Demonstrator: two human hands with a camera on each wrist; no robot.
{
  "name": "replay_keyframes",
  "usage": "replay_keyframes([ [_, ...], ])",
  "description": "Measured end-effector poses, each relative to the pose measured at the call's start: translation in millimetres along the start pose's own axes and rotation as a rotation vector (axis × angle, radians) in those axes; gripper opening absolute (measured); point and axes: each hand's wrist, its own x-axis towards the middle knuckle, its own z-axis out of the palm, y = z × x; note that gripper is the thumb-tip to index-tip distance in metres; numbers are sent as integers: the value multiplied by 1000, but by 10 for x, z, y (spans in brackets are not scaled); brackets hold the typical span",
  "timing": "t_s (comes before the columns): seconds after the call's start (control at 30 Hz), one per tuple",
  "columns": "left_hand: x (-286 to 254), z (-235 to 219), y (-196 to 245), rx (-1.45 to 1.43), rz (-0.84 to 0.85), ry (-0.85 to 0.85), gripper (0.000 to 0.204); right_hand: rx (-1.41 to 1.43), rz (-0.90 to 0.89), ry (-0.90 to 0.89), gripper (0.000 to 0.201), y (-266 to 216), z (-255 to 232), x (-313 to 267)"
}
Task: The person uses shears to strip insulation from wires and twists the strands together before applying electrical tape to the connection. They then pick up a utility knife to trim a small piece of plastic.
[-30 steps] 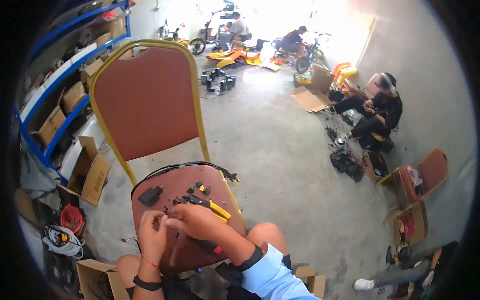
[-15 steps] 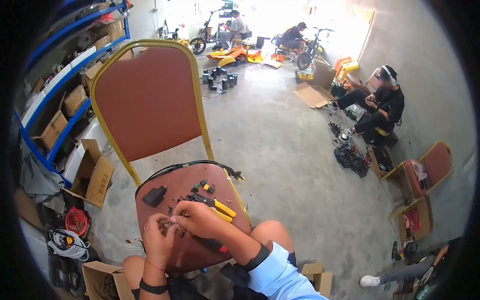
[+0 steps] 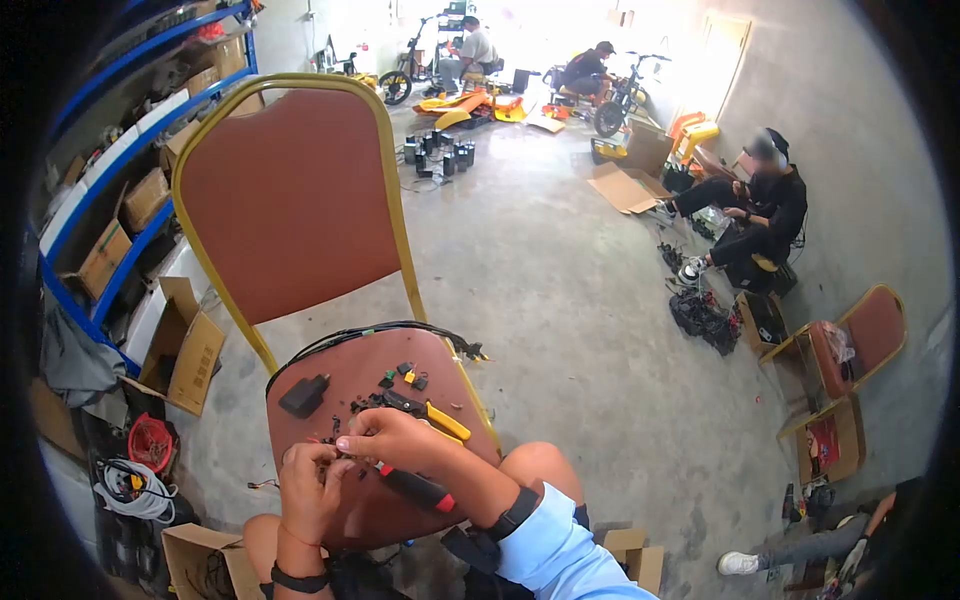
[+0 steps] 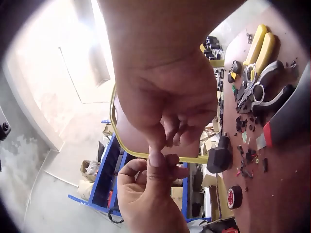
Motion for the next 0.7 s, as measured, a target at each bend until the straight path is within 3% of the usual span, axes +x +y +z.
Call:
replay_keyframes([
  [0.13,33,9,-19,-14,-125,-57,28,-106,-19,20,27,30,18,47],
  [0.23,77,19,-27,-41,-192,-91,27,-99,-108,138,27,23,77,41],
  [0.37,112,-4,-54,-33,-160,-110,23,44,21,220,29,-168,60,-39],
  [0.47,115,20,-107,-5,-88,-56,18,225,115,179,32,-251,110,-21],
  [0.57,136,-20,-22,-122,-165,-38,15,87,55,201,29,-58,95,45],
  [0.7,123,-59,-16,-148,-225,3,14,239,57,80,31,-108,127,14],
])
